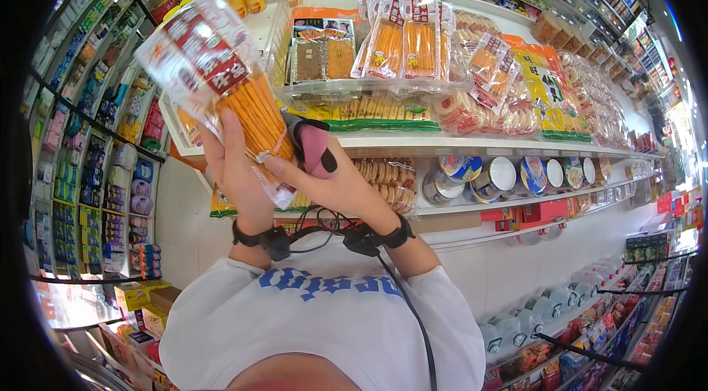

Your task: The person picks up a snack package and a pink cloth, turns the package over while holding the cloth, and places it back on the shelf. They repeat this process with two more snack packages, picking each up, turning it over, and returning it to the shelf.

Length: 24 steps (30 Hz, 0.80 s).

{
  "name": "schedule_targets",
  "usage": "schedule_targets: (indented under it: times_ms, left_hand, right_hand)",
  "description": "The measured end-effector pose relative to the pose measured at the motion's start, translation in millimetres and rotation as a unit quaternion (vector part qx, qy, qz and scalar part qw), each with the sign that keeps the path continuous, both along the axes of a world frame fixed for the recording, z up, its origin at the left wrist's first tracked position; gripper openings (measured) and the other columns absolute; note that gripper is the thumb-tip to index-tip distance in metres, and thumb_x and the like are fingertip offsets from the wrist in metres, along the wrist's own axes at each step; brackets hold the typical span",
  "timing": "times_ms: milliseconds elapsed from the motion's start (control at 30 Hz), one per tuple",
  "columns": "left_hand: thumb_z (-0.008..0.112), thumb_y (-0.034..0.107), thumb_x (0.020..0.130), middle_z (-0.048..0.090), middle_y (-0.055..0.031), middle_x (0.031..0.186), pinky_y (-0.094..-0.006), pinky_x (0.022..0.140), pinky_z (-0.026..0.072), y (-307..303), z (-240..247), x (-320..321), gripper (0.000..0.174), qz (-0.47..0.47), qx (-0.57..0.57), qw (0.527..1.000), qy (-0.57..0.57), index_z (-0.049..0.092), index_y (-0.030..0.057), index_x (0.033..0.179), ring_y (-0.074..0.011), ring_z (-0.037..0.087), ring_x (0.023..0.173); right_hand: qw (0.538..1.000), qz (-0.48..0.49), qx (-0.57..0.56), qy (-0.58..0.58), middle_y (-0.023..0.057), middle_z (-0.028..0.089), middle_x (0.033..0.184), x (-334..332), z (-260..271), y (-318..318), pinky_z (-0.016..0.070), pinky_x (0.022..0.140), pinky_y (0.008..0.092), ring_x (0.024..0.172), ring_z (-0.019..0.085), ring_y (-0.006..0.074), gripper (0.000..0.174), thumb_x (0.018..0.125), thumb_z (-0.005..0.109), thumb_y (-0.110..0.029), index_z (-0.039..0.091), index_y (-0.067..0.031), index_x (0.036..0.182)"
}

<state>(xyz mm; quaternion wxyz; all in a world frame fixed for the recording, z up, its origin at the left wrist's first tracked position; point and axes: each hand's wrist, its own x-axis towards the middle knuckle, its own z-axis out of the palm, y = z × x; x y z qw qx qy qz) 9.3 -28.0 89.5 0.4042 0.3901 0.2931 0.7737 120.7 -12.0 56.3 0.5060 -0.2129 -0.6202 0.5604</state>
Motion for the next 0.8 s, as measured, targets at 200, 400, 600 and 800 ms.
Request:
schedule_targets:
  times_ms: [200,400,600,800]
  left_hand:
    - [0.061,0.001,0.094,0.045,-0.0155,0.142,-0.0367,0.111,0.0359,23.3,-5.6,-3.6,0.071,0.087,0.079,0.973,0.198,0.022,0.0019,0.153,-0.0255,0.045,0.132]
    - [0.063,0.018,0.096,0.041,-0.0193,0.146,-0.0356,0.11,0.0354,14.6,-16.2,16.3,0.078,-0.11,0.075,0.984,0.121,0.013,0.0018,0.155,-0.0263,0.042,0.135]
    - [0.051,0.038,0.103,0.062,-0.006,0.119,-0.0317,0.09,0.0502,14.4,-25.4,10.0,0.04,-0.242,-0.126,0.957,-0.098,0.054,0.0062,0.126,-0.0128,0.061,0.107]
    - [0.037,0.042,0.106,0.058,-0.019,0.131,-0.045,0.103,0.0466,44.4,-21.2,-13.4,0.052,-0.198,-0.027,0.965,-0.169,0.044,0.0018,0.138,-0.0309,0.057,0.122]
  right_hand:
    - [0.994,-0.102,-0.038,0.003,0.0058,0.068,0.106,10.8,-13.2,7.1,0.0522,0.079,0.0251,0.09,0.064,0.01,0.039,0.09,0.07,-0.006,0.054,0.0029,0.125]
    - [0.931,-0.262,0.216,-0.135,0.0221,0.051,0.137,20.2,-15.3,15.3,0.0424,0.099,0.037,0.124,0.053,0.0324,0.067,0.075,0.066,0.007,0.047,0.0008,0.139]
    - [0.852,-0.233,0.357,-0.305,0.0199,0.036,0.153,20.8,15.2,-5.9,0.021,0.117,0.0526,0.144,0.031,0.0382,0.075,0.072,0.065,-0.003,0.044,-0.002,0.144]
    - [0.897,-0.23,0.229,-0.299,0.0179,0.044,0.144,17.4,-8.8,4.1,0.0285,0.111,0.0467,0.134,0.039,0.0322,0.073,0.08,0.068,-0.008,0.039,-0.0046,0.147]
